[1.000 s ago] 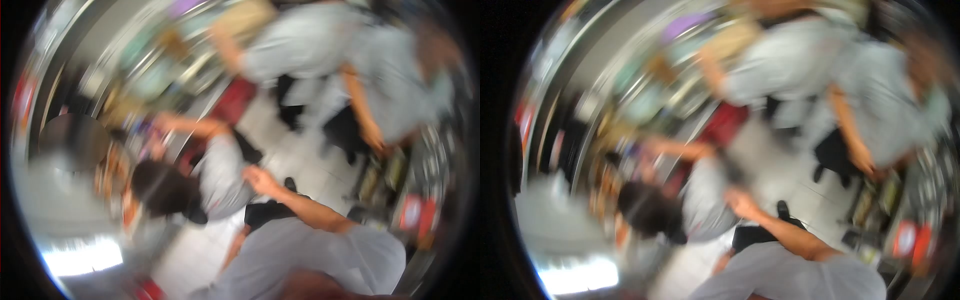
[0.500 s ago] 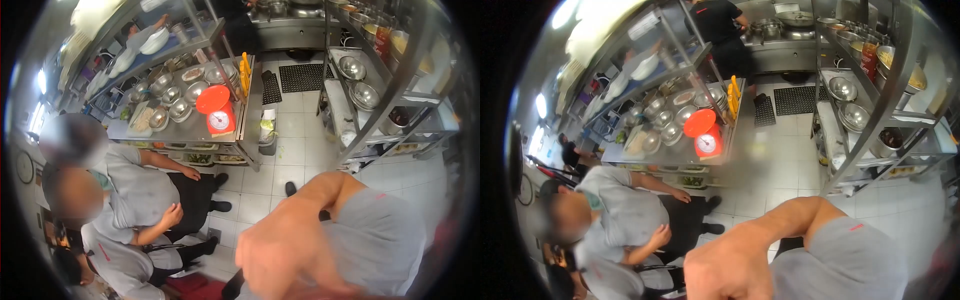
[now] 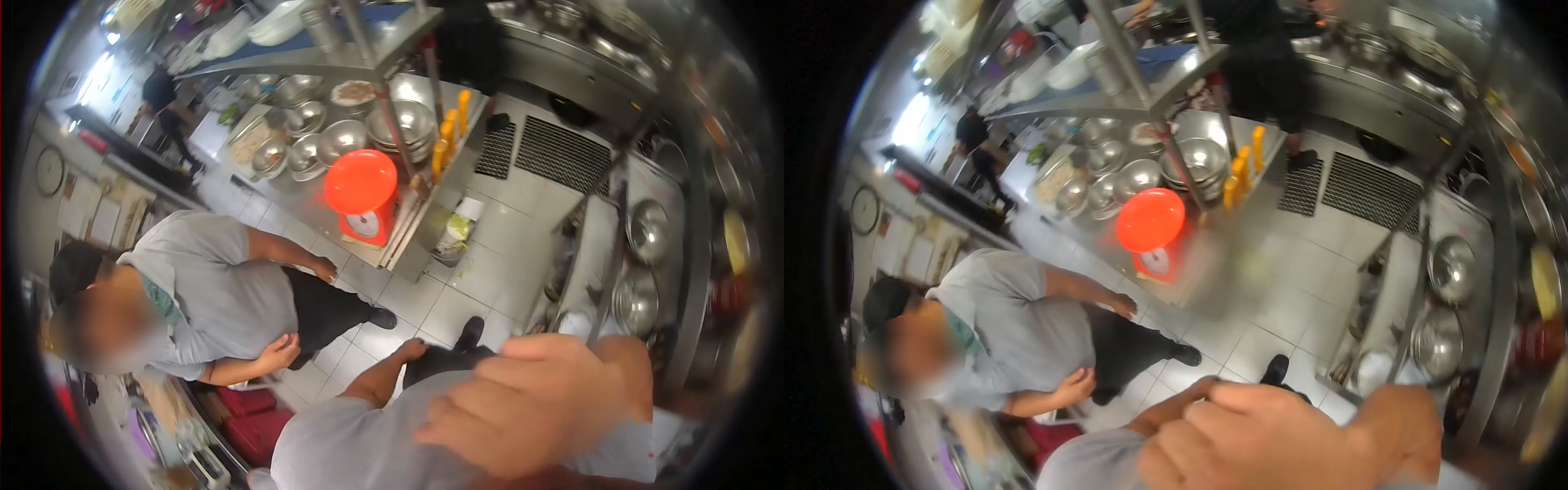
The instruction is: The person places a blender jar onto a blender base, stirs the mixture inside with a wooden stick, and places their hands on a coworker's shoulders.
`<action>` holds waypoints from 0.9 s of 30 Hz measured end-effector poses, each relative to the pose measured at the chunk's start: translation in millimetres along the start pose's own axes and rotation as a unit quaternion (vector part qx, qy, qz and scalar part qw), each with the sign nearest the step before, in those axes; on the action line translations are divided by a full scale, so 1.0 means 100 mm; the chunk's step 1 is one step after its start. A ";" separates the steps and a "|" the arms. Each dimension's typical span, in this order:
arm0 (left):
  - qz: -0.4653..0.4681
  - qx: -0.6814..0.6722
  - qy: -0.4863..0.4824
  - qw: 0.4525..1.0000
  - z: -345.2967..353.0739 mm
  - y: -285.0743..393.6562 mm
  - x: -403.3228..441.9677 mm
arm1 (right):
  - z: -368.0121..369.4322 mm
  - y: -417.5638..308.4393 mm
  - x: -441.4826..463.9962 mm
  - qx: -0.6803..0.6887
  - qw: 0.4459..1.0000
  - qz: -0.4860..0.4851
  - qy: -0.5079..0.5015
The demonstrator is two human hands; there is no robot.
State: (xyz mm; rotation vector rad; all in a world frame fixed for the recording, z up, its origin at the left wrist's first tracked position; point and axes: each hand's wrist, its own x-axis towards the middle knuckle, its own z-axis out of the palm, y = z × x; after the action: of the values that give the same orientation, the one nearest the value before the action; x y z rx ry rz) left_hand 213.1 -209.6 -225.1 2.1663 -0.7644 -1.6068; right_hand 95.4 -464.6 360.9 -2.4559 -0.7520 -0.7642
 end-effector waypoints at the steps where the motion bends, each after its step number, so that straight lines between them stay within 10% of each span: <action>1: -0.003 -0.022 0.035 0.999 -0.13 0.15 0.05 | -0.06 0.12 -0.02 -0.024 0.999 0.045 -0.004; 12: -0.048 -0.025 0.119 0.991 -0.96 1.68 1.30 | -0.66 1.99 -0.14 0.186 0.965 0.178 0.054; 14: -0.040 0.024 0.049 0.998 -1.44 2.16 1.67 | -0.67 2.47 -0.06 0.099 0.991 0.026 -0.091; 19: 0.090 0.025 0.023 0.995 -2.20 3.45 2.41 | -1.19 3.19 0.22 0.127 0.956 0.114 -0.237; 23: 0.120 0.003 0.043 0.992 -2.44 4.06 3.06 | -1.66 3.80 -0.09 -0.088 0.990 0.115 0.000; 27: 0.121 0.067 -0.027 0.990 -2.57 4.17 3.69 | -2.19 4.77 -0.75 -0.059 0.965 0.251 -0.048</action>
State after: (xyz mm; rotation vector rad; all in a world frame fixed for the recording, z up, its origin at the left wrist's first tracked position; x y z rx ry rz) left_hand 446.3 -776.2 -198.0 2.0310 -1.1344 -1.5319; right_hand 255.3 -970.0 354.2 -2.6386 -0.0939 -0.5084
